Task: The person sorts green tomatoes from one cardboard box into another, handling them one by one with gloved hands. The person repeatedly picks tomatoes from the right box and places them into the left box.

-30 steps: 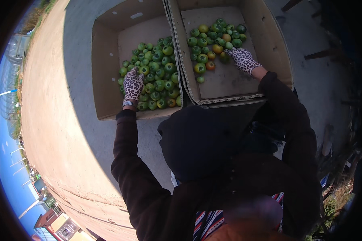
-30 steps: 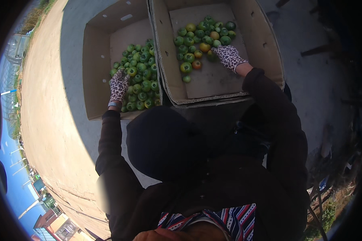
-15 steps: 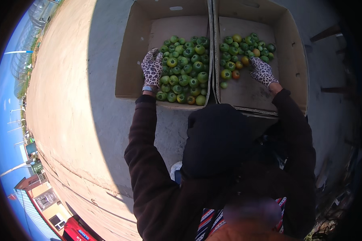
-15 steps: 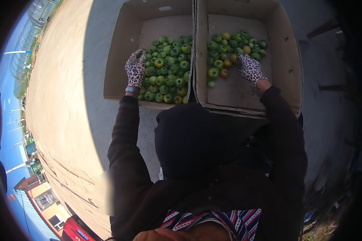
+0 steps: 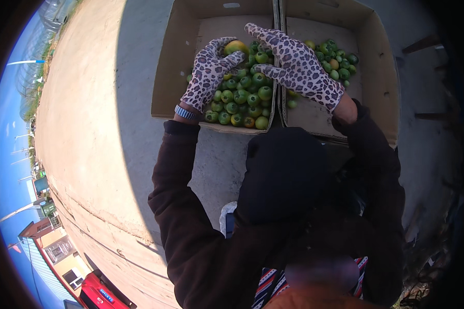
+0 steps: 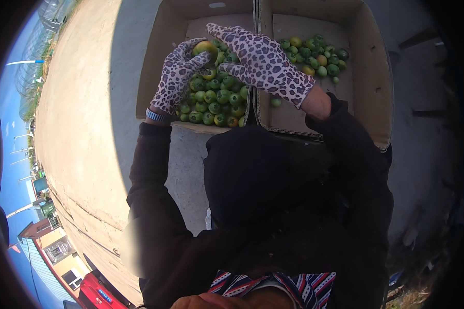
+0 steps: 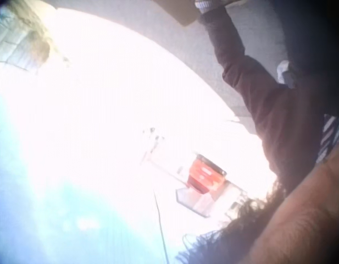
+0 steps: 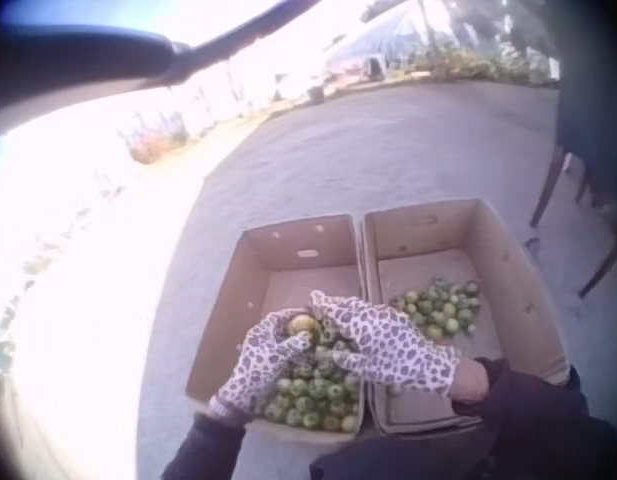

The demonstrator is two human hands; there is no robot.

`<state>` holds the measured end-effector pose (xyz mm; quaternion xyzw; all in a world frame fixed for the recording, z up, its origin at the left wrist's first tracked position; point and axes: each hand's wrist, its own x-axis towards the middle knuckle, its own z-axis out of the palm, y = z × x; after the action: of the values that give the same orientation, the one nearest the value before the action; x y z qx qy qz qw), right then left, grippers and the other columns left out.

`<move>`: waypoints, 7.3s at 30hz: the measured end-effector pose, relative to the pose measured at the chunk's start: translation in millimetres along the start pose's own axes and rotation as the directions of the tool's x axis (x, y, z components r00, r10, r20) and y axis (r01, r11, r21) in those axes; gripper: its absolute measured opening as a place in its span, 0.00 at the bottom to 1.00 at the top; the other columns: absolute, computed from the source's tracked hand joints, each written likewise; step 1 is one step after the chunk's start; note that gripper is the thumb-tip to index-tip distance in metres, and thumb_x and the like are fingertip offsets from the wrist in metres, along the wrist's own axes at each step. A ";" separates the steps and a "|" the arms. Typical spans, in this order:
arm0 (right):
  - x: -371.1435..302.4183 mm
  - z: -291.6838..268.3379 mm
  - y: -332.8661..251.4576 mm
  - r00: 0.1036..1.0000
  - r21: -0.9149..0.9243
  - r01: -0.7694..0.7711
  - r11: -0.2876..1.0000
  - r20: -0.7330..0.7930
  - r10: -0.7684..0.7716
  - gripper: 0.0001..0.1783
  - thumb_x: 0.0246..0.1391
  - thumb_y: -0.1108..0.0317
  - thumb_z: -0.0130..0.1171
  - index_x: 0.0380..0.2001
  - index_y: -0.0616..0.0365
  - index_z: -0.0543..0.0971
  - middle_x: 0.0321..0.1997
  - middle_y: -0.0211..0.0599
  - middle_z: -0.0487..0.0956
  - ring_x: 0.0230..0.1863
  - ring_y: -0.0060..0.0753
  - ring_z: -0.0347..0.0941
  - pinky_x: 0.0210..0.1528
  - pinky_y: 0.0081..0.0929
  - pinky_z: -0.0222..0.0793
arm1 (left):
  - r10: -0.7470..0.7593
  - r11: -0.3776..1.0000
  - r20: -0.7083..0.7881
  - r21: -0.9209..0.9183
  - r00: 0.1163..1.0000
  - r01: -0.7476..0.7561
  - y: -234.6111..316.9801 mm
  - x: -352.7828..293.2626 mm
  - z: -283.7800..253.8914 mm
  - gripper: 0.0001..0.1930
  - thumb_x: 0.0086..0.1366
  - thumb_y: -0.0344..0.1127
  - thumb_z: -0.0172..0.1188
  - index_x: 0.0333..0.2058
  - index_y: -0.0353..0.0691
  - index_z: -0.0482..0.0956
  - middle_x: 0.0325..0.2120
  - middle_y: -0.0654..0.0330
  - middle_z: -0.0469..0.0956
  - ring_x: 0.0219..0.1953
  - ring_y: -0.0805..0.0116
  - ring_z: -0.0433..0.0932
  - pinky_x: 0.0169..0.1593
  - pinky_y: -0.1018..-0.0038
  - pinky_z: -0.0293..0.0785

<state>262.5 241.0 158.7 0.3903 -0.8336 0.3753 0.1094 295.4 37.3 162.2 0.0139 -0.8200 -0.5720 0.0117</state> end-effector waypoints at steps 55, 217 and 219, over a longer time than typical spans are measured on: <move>-181.3 -34.9 286.1 0.705 -0.525 -0.635 0.566 -0.095 0.703 0.23 0.50 0.74 0.49 0.52 0.51 0.71 0.58 0.44 0.68 0.59 0.45 0.63 0.61 0.37 0.58 | -0.164 0.759 0.216 -0.595 0.962 0.263 -24.0 90.7 222.3 0.19 0.66 0.29 0.48 0.53 0.27 0.63 0.45 0.44 0.72 0.41 0.56 0.78 0.44 0.70 0.78; -117.0 -29.6 180.9 0.702 -0.257 -0.611 0.749 0.262 0.662 0.21 0.42 0.64 0.65 0.43 0.57 0.77 0.42 0.44 0.78 0.43 0.42 0.75 0.47 0.33 0.70 | 0.280 0.956 0.106 0.055 0.954 -0.287 -41.6 8.2 134.8 0.18 0.59 0.29 0.58 0.50 0.39 0.73 0.41 0.55 0.78 0.42 0.69 0.78 0.45 0.74 0.75; -102.0 -23.8 130.4 0.902 0.026 -0.431 0.902 0.028 0.430 0.19 0.43 0.68 0.64 0.42 0.55 0.78 0.40 0.41 0.79 0.41 0.39 0.76 0.46 0.31 0.71 | 0.223 0.969 0.138 0.079 0.965 -0.235 -37.0 5.2 133.6 0.21 0.60 0.30 0.58 0.53 0.39 0.70 0.43 0.54 0.77 0.44 0.69 0.77 0.46 0.74 0.75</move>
<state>232.8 369.9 56.3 0.2023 -0.8942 0.3992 0.0089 285.8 149.7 81.4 -0.1173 -0.8414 -0.5269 0.0244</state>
